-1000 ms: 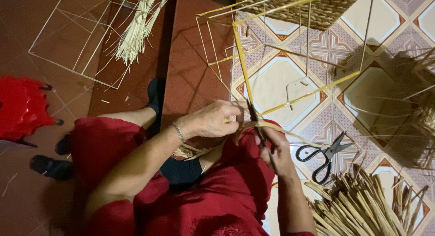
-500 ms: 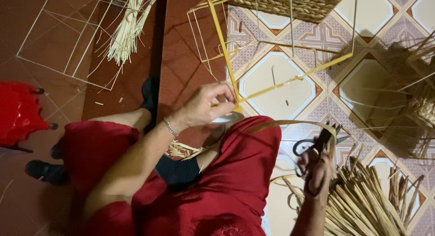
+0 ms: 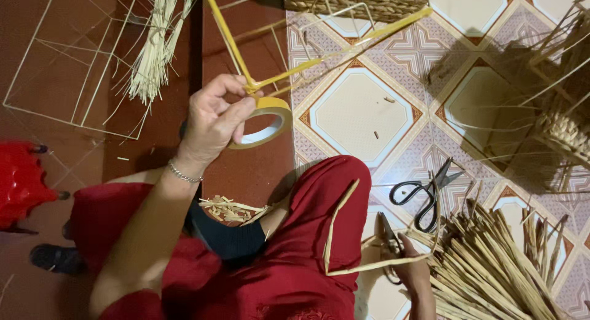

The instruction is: The person wraps a yellow plastic strip around a rectangular basket frame to reinforce its edges. They repeatedly pull the strip, press it into place, and trim excess with scissors. The frame remains on the floor throughout.

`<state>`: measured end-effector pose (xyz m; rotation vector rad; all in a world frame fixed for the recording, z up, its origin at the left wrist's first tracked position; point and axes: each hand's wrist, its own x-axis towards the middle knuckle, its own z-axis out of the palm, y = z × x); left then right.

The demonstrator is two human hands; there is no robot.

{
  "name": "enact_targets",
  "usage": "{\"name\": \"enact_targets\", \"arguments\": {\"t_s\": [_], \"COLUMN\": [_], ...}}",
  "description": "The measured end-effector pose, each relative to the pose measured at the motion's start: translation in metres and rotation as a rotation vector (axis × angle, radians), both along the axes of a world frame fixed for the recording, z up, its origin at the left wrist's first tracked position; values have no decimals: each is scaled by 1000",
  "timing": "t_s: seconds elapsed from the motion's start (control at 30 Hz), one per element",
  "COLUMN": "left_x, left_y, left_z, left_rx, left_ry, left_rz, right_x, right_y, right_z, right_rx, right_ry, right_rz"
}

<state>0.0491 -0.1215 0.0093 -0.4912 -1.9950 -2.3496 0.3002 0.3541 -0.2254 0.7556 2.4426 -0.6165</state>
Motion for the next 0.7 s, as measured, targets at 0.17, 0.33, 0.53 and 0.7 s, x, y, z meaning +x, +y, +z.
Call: {"name": "enact_targets", "arguments": {"t_s": [0.17,0.33,0.53,0.7], "left_x": [-1,-6,1,10], "left_y": [-13,-20,-26,-23], "left_z": [5,12,23,20], "left_rx": [58,-58,-52,-127], "left_ry": [2,30,-42,33], "left_rz": [37,55,32,26], "right_x": [27,22,-22,-119], "right_y": [0,9,-50,-65], "right_z": [-9,7,120,234], "right_rx": [23,-38,-248,-537], "right_ry": [122,-31,-116,674], "right_rz": [114,428,206,7]}}
